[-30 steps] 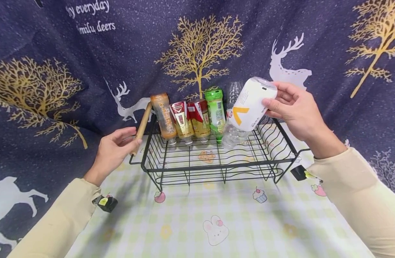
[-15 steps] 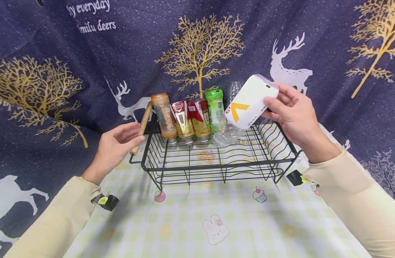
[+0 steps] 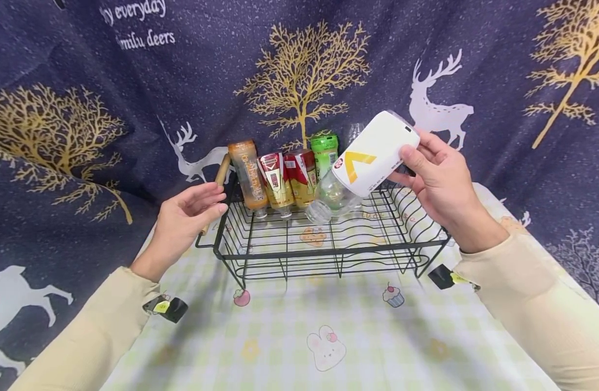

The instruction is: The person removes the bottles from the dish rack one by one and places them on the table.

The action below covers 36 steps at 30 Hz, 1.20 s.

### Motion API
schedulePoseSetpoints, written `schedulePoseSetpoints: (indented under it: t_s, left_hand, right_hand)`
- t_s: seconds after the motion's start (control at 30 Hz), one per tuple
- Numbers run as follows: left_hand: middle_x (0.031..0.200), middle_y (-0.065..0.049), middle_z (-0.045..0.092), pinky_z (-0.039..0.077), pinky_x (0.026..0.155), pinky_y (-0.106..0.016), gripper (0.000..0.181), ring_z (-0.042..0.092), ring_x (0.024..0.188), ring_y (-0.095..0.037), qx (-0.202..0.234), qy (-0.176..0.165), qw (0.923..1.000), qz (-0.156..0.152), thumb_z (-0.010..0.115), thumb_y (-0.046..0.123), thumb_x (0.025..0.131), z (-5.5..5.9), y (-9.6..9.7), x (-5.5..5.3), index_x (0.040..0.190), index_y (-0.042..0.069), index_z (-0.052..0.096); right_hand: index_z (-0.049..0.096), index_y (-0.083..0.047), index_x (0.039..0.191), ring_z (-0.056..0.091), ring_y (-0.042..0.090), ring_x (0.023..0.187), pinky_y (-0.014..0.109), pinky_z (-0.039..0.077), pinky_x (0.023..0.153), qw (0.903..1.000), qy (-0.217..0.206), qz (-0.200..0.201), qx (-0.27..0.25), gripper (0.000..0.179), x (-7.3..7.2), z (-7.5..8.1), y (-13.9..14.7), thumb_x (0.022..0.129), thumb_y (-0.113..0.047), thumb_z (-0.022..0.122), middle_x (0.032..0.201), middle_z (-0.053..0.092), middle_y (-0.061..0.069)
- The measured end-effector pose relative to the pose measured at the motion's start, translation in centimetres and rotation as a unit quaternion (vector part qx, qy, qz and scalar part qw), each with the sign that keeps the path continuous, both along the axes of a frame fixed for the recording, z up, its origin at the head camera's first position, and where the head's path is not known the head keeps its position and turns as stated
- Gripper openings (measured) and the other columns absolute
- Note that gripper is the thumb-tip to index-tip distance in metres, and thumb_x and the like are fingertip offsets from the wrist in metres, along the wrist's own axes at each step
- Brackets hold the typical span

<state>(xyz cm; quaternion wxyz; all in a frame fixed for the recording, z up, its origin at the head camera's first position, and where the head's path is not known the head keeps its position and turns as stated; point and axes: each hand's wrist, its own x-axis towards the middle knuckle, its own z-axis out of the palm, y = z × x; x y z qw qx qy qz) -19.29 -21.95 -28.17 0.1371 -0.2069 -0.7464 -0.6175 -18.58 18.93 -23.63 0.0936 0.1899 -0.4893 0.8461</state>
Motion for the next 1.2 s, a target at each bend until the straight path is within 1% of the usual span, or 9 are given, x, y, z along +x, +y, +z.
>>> schedulePoseSetpoints:
  t_s: [0.17,0.27,0.37,0.47,0.67,0.77,0.97,1.07,1.2]
  left_hand:
    - [0.114,0.005,0.072,0.054,0.088,-0.019,0.039,0.069,0.104,-0.010,0.039,-0.004,0.9991,-0.017,0.069,-0.009,0.089,0.4,0.8,0.5,0.128,-0.004,0.062]
    - [0.114,0.006,0.072,0.054,0.088,-0.019,0.040,0.069,0.105,-0.011,0.042,-0.001,0.9991,-0.011,0.067,-0.011,0.089,0.7,1.6,0.9,0.128,-0.003,0.062]
    - [0.116,0.003,0.072,0.054,0.089,-0.020,0.043,0.068,0.106,-0.011,0.048,0.000,0.9988,-0.009,0.066,-0.014,0.088,0.9,2.4,1.2,0.129,-0.004,0.061]
    - [0.117,0.001,0.072,0.054,0.088,-0.020,0.044,0.068,0.107,-0.012,0.061,-0.003,0.9980,-0.012,0.064,-0.017,0.088,0.9,3.1,1.4,0.130,-0.005,0.060]
    - [0.115,0.001,0.072,0.054,0.091,-0.023,0.047,0.068,0.107,-0.013,0.095,-0.003,0.9951,-0.025,0.063,-0.021,0.085,0.7,4.3,1.5,0.128,-0.004,0.061]
    - [0.115,-0.001,0.072,0.054,0.093,-0.025,0.048,0.068,0.107,-0.014,0.110,0.000,0.9934,-0.031,0.063,-0.023,0.083,0.7,5.0,1.6,0.129,-0.007,0.060]
    - [0.117,-0.002,0.072,0.054,0.096,-0.032,0.052,0.068,0.107,-0.015,0.124,0.000,0.9905,-0.059,0.066,-0.022,0.081,0.6,6.3,2.0,0.131,-0.016,0.053]
    - [0.118,-0.001,0.071,0.053,0.097,-0.034,0.055,0.067,0.109,-0.015,0.130,0.004,0.9883,-0.080,0.072,-0.017,0.080,0.4,6.8,2.1,0.132,-0.016,0.053]
    - [0.119,0.001,0.070,0.052,0.099,-0.033,0.058,0.065,0.113,-0.015,0.131,0.003,0.9864,-0.099,0.077,-0.011,0.079,0.1,7.5,2.1,0.132,-0.015,0.053]
  right_hand:
    - [0.051,0.003,0.134,0.066,0.020,0.105,0.036,0.059,0.084,1.0000,0.006,0.001,-0.006,0.041,0.2,0.0,-0.4,0.095,0.000,0.064,0.117,0.064,0.015]
    - [0.053,0.002,0.132,0.065,0.020,0.107,0.036,0.058,0.086,0.9998,0.018,-0.005,-0.002,0.039,0.4,0.0,-0.7,0.095,-0.002,0.064,0.117,0.064,0.014]
    - [0.055,0.003,0.131,0.065,0.021,0.108,0.037,0.057,0.088,0.9995,0.028,0.003,-0.012,0.038,0.5,0.0,-0.9,0.094,-0.002,0.065,0.118,0.062,0.015]
    - [0.056,0.003,0.129,0.065,0.020,0.107,0.036,0.057,0.089,0.9993,0.035,0.004,-0.010,0.036,0.6,0.1,-1.2,0.095,-0.003,0.065,0.117,0.061,0.015]
    - [0.056,0.003,0.129,0.066,0.020,0.103,0.035,0.058,0.087,0.9989,0.040,0.015,-0.019,0.038,0.7,0.2,-1.7,0.094,-0.003,0.067,0.114,0.063,0.015]
    - [0.054,0.003,0.131,0.066,0.020,0.104,0.035,0.058,0.087,0.9987,0.046,0.015,-0.016,0.040,0.7,0.2,-1.9,0.094,-0.004,0.067,0.115,0.063,0.014]
    - [0.052,0.002,0.134,0.065,0.019,0.105,0.035,0.058,0.087,0.9989,0.045,0.004,-0.007,0.040,0.8,0.1,-2.3,0.096,-0.003,0.065,0.118,0.062,0.014]
    - [0.051,0.001,0.134,0.065,0.018,0.105,0.033,0.059,0.086,0.9990,0.043,-0.006,0.008,0.039,0.9,0.2,-2.5,0.097,-0.003,0.062,0.119,0.062,0.014]
    - [0.051,0.000,0.134,0.065,0.019,0.105,0.032,0.059,0.085,0.9989,0.038,-0.014,0.023,0.037,1.2,0.2,-2.8,0.098,0.000,0.061,0.120,0.061,0.014]
